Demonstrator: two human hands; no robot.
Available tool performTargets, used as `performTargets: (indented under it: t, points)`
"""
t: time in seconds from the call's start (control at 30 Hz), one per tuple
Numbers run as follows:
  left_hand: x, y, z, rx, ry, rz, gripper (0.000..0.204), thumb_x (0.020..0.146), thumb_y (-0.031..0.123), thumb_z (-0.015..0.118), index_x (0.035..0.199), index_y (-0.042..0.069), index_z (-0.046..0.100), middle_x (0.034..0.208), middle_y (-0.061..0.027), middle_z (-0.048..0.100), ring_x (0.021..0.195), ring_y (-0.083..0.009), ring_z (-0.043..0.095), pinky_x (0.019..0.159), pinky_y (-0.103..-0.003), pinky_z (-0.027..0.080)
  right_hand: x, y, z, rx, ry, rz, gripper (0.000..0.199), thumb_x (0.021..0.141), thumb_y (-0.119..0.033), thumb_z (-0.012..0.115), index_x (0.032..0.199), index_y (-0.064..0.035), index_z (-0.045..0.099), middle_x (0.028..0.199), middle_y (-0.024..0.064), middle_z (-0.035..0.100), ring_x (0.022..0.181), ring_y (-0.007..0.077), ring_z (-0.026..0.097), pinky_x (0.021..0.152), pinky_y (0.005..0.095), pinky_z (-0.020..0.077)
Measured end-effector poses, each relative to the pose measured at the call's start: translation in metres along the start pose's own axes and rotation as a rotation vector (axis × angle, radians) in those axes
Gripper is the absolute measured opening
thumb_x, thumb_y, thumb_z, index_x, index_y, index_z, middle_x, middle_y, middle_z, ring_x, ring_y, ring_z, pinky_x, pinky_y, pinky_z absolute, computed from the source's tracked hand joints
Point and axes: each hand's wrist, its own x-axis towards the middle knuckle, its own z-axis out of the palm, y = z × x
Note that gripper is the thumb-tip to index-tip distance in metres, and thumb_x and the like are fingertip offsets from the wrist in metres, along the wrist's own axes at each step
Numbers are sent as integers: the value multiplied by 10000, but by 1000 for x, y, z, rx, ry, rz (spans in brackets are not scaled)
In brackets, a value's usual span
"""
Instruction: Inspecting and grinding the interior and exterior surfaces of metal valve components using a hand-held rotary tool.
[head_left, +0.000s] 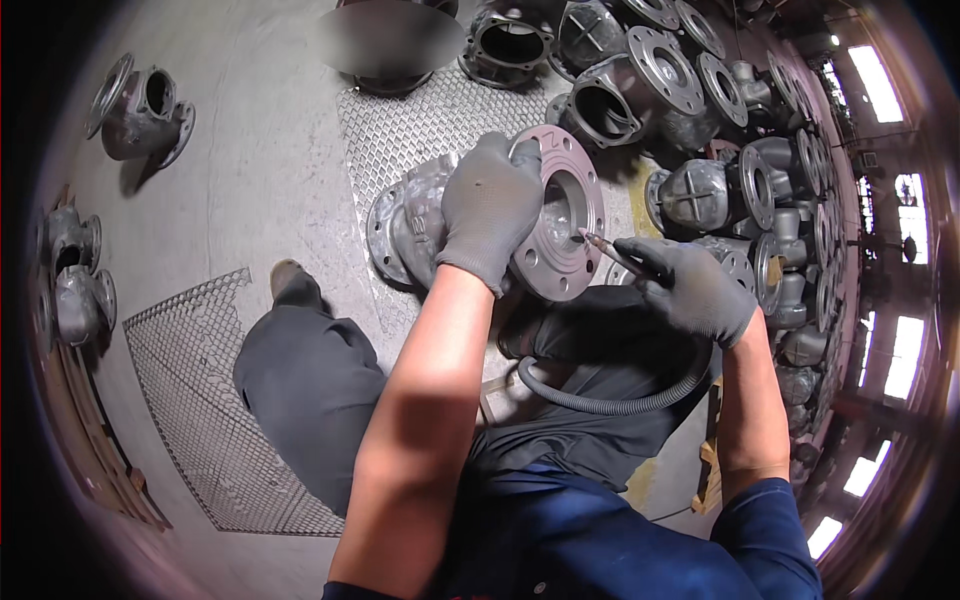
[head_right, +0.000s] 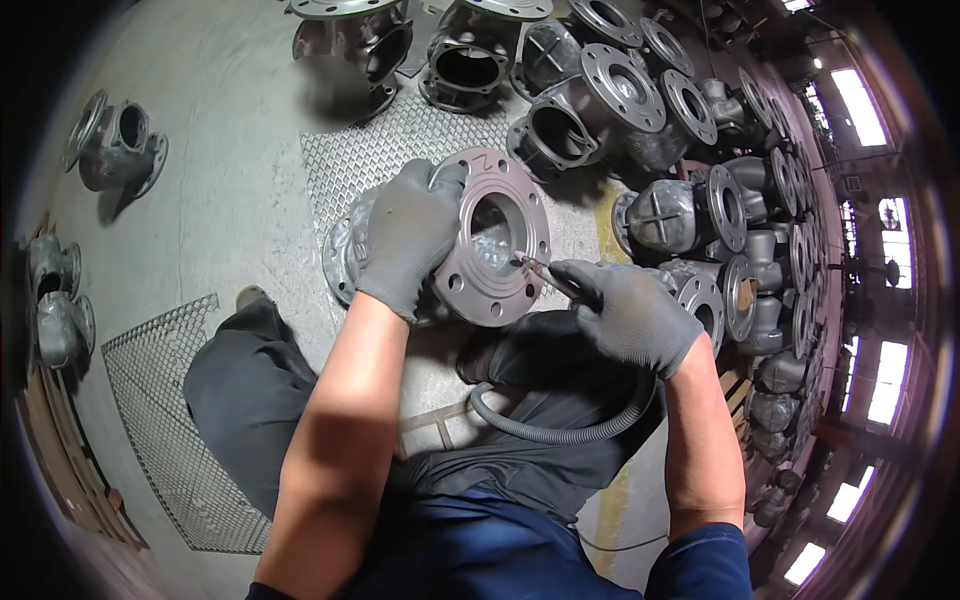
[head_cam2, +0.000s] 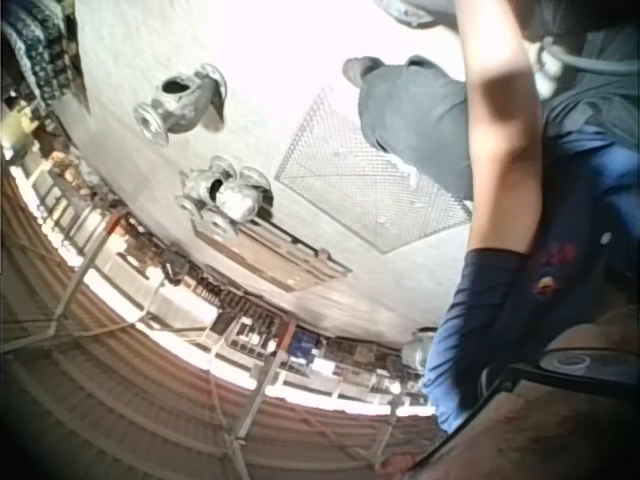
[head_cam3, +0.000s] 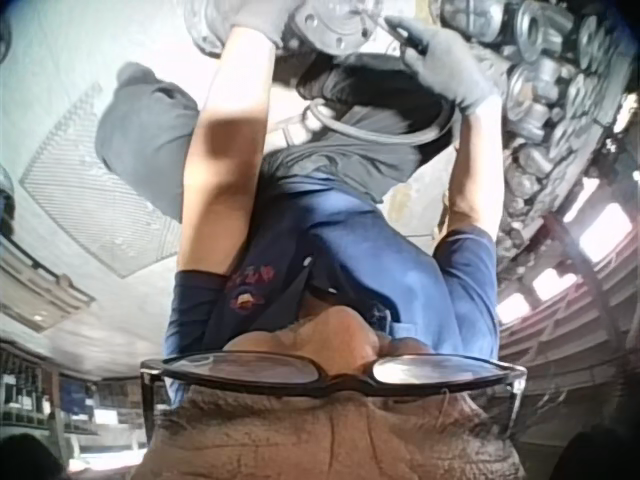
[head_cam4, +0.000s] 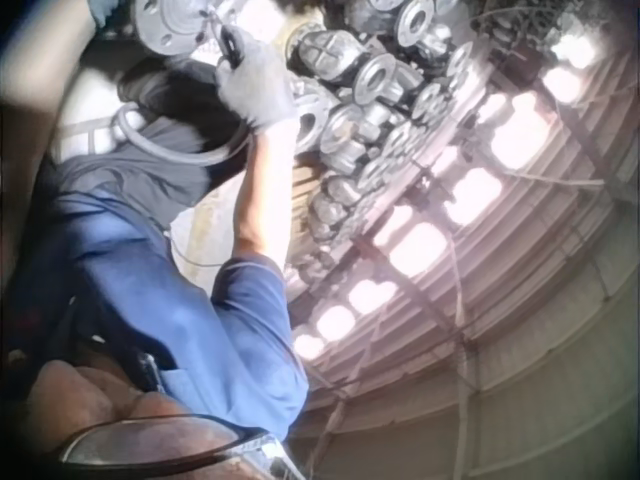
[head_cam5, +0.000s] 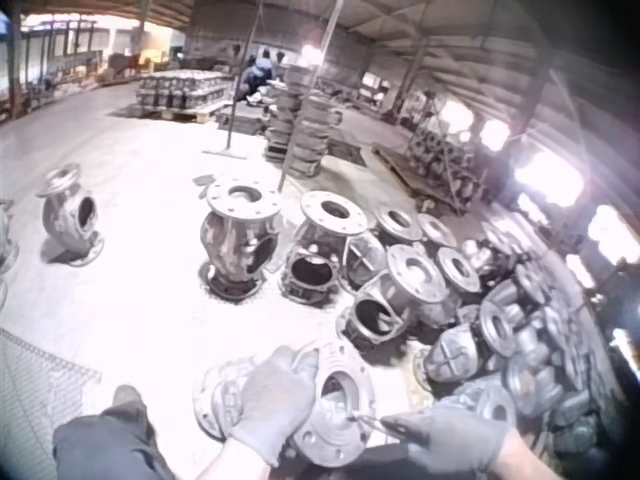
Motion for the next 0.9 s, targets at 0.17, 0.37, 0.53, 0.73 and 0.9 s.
performTargets:
  t: [0.17,0.37,0.53,0.73,0.9]
  points:
    - [-5,-3,-6,25,21,-11,488,1060,438,566,1079,-35,685,1077,-304,735,1039,-496,709,926,-541,540,6,-8,-1,-45,20,-56,531,850,-90,669,1381,-78,662,1071,255,741,997,457,711,861,505,574]
    - [-18,-9,-11,9,41,10,477,1048,442,598,1053,-26,690,1018,-312,724,992,-500,700,882,-547,532,12,-5,1,-90,13,-66,520,866,-95,668,1385,-90,652,1032,259,738,961,477,701,829,534,561]
    - [-31,-24,-13,-12,78,103,478,1017,431,653,1032,-44,706,969,-310,716,946,-494,695,849,-535,534,7,-6,-13,48,-52,-73,526,890,-54,663,1415,-68,637,1026,192,745,919,353,715,836,445,573]
    - [-46,-37,-37,42,-8,186,507,978,453,726,1105,-39,724,1016,-256,714,879,-411,705,809,-489,542,1,5,3,547,149,129,499,963,-21,608,1462,-15,599,1088,37,722,844,107,673,744,273,564]
    - [-58,-52,-79,-86,-239,74,436,957,331,797,1203,-21,727,988,-115,737,885,-172,715,787,-330,566,50,-4,68,803,449,130,391,939,-160,694,1294,1,668,959,129,761,821,153,711,746,322,572]
